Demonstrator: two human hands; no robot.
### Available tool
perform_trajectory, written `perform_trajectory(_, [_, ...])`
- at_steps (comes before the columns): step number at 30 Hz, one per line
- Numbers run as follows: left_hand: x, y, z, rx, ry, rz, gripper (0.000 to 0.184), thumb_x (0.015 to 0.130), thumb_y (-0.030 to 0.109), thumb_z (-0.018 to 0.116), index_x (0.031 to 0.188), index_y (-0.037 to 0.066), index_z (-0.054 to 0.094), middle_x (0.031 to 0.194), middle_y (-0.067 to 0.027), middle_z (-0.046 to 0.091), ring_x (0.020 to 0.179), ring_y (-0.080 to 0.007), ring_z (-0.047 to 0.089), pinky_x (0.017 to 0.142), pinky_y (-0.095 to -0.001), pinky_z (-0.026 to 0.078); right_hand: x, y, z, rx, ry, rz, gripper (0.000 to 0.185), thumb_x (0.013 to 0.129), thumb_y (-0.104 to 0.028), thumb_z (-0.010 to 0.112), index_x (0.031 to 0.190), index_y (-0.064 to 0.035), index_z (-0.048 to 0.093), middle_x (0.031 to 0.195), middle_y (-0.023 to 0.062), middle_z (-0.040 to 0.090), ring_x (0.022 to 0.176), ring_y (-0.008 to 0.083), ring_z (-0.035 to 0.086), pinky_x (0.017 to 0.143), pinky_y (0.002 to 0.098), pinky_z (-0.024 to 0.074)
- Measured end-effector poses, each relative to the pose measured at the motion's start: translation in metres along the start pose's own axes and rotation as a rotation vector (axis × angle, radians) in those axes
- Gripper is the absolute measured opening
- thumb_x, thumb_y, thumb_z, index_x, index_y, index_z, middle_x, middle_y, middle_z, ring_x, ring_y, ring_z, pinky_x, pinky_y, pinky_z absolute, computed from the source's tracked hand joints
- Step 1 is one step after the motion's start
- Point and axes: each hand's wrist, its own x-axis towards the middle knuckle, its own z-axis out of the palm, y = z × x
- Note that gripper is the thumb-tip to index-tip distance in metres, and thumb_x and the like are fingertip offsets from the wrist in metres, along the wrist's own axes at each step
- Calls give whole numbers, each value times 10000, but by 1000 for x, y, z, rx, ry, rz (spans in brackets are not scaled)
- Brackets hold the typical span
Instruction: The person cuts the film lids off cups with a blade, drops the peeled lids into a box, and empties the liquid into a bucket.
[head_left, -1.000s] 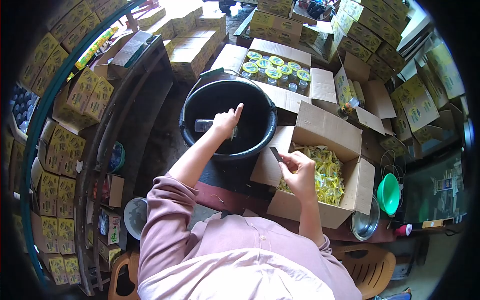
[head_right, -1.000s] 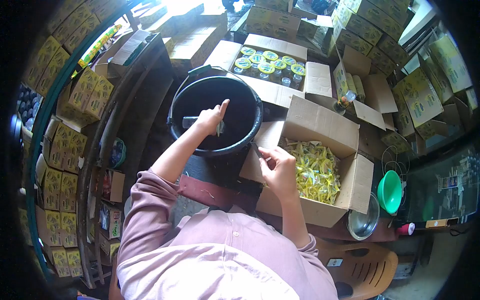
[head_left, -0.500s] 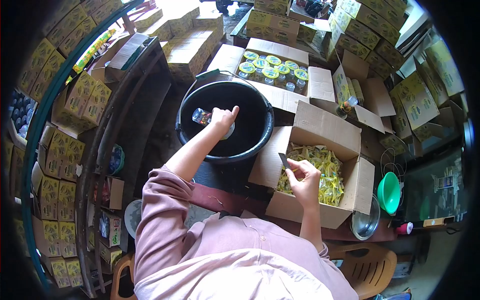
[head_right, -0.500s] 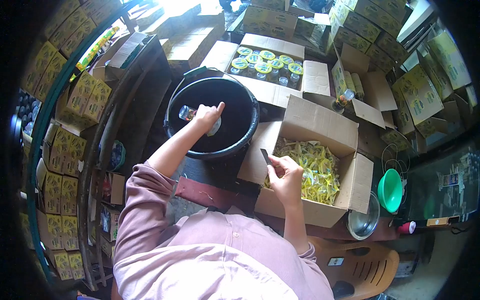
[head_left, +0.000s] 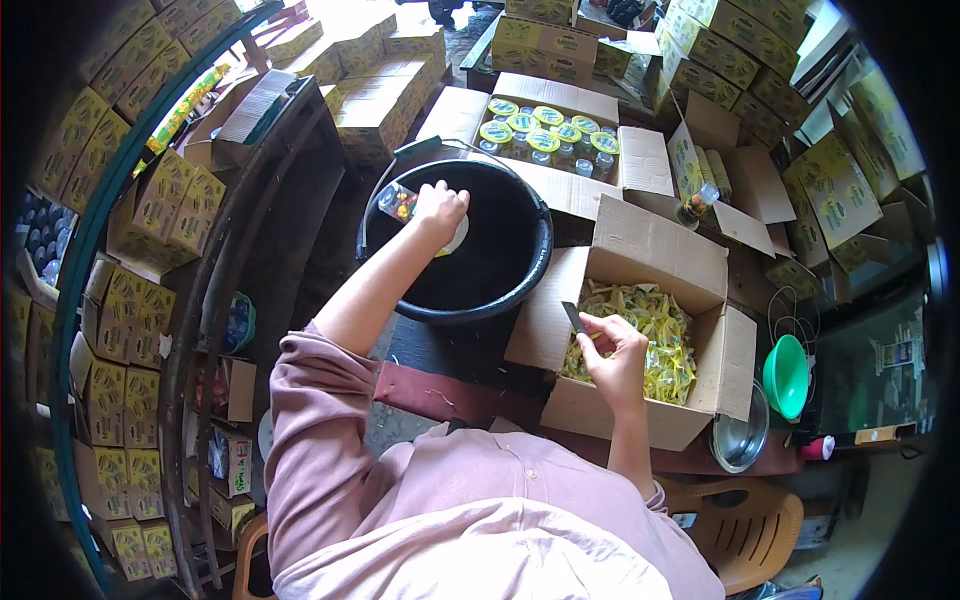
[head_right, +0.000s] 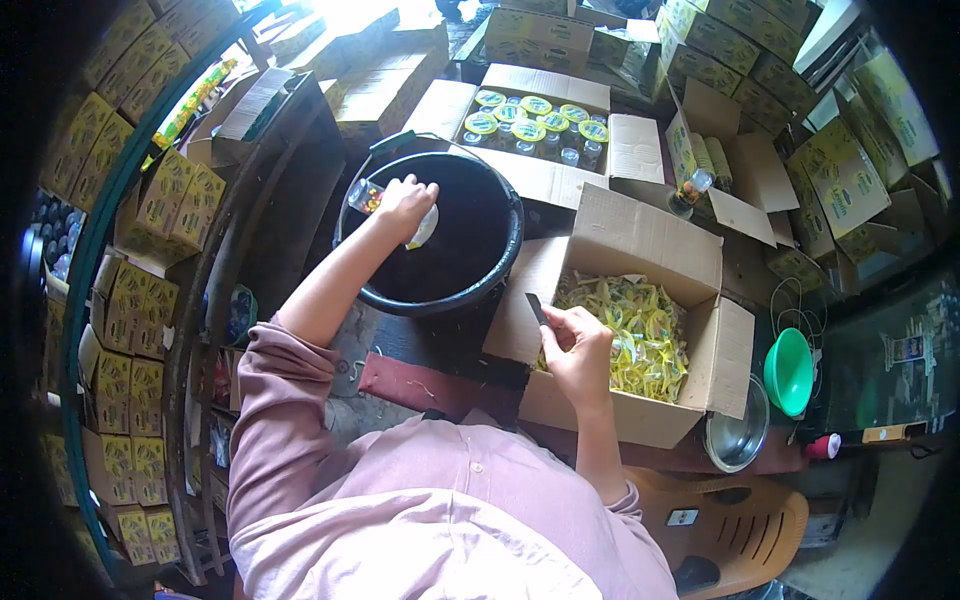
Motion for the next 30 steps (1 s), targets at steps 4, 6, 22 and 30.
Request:
perform_trajectory(4, [-2,-11,-22,-11,14,-21,711,455,154,827,1051,27,462,955,-91,609,983,-250,531,798,-340,468,1,-2,0,-2,-1,-4,242,692,76,630,914,-15,666,741,67,622,549,77,568,507,193,457])
perform_trajectory(6, [-2,-15,-31,-48,4,-62,701,468,158,819,1056,17,465,994,-107,586,1009,-257,516,813,-339,471,1,-3,-1,-7,-5,-10,238,697,72,626,918,-9,663,743,69,619,557,83,575,506,195,460])
perform_trajectory(22, [-26,23,30,-229,-344,-116,589,558,354,800,1036,59,622,1059,-118,612,1000,-251,586,826,-347,488,-30,-9,-23,-32,65,-28,252,701,59,626,941,-11,659,740,73,606,565,101,585,515,212,465])
perform_trajectory(30, [-26,35,2,-226,-702,-240,535,623,406,767,1086,182,622,1038,-19,638,994,-218,594,873,-337,452,-66,-6,-72,-64,111,25,244,711,58,622,942,-12,655,745,70,607,571,103,593,516,211,473])
